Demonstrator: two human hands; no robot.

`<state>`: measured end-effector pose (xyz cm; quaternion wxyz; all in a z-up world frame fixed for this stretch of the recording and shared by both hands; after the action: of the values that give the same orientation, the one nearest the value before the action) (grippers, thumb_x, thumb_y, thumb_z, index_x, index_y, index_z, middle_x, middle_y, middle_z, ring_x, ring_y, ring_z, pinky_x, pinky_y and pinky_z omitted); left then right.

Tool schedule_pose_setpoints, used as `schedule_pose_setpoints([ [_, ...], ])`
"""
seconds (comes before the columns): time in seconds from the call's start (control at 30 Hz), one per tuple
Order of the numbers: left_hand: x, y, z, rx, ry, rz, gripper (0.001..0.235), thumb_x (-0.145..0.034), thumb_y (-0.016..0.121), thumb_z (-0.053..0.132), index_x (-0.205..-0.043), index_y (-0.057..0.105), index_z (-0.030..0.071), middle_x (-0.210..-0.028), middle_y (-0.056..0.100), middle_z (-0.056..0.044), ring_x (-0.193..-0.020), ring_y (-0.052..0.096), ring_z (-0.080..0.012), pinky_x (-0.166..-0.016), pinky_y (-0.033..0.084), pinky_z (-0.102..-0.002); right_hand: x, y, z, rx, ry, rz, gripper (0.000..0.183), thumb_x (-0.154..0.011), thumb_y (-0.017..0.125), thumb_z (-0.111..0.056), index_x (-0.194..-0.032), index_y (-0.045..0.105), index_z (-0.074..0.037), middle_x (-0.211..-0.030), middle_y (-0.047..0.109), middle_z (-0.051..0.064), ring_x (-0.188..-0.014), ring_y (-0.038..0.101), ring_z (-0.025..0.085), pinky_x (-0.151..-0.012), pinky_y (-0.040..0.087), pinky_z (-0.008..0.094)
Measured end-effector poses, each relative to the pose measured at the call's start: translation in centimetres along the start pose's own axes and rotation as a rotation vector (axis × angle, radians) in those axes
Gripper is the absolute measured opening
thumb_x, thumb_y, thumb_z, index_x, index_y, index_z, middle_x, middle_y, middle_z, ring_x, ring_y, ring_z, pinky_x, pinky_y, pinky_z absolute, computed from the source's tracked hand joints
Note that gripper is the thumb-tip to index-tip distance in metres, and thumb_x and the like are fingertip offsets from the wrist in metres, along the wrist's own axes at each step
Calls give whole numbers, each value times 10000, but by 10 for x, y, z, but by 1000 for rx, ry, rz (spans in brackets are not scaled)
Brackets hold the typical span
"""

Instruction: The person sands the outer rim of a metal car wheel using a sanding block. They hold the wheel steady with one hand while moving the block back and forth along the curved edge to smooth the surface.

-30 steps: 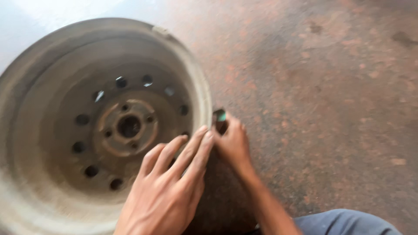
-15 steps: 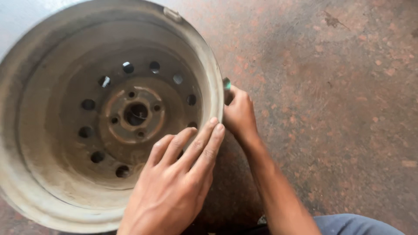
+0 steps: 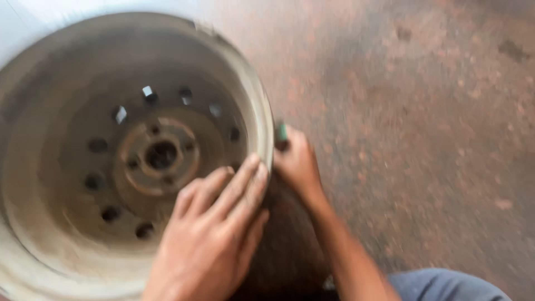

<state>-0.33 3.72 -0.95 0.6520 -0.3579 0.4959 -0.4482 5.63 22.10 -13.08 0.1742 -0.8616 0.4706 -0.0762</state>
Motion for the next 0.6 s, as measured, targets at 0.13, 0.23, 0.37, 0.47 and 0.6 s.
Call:
schedule_pose_setpoints([
  [0.13, -1, -2, 1, 49, -28, -32, 513, -951, 597, 248, -1405, 559, 11, -1492, 553, -112, -1291, 529, -297, -1064, 382, -441, -21, 6, 7, -159, 53, -68, 299, -850, 713, -291, -1060, 750, -82, -943, 806, 76, -791, 780, 189, -732, 628, 341],
  [0.23, -9, -7, 2, 47, -22, -27, 517, -957, 599, 238, -1411, 555, -6, -1495, 551, -122, -1296, 524, -297, -1072, 378, -439, 49, 8, 7, -82, 190, 104, 269, -830, 763, -262, -941, 731, -19, -826, 767, 113, -721, 708, 194, -635, 569, 350],
  [0.37, 1, -7, 1, 50, -41, -37, 505, -959, 591, 213, -1412, 553, -7, -1503, 549, -123, -1309, 515, -304, -1069, 375, -446, 70, 18, 16, -156, 300, 179, 252, -854, 760, -242, -888, 731, 6, -775, 756, 138, -676, 663, 163, -589, 534, 343],
  [0.47, -1, -12, 5, 82, -62, -46, 510, -977, 587, 217, -1441, 547, 8, -1502, 550, -105, -1330, 513, -297, -1089, 376, -443, 58, 15, 9, -162, 288, 167, 244, -859, 746, -242, -868, 730, 1, -750, 755, 114, -646, 678, 148, -557, 537, 320],
  [0.6, -7, -19, 6, 101, -59, -33, 503, -974, 584, 217, -1426, 556, -1, -1506, 555, -118, -1310, 511, -314, -1076, 375, -454, 110, 31, -5, -251, -77, 318, 282, -908, 749, -188, -1085, 713, 28, -1006, 774, 105, -918, 740, 142, -758, 592, 299],
])
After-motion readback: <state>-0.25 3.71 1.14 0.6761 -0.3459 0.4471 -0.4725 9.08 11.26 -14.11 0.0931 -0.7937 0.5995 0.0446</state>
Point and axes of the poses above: each hand's wrist, its own x-axis away from the middle knuckle, its own y-axis out of the palm, z = x × y, the point moved 2 cm from there along -x, towards the middle knuckle
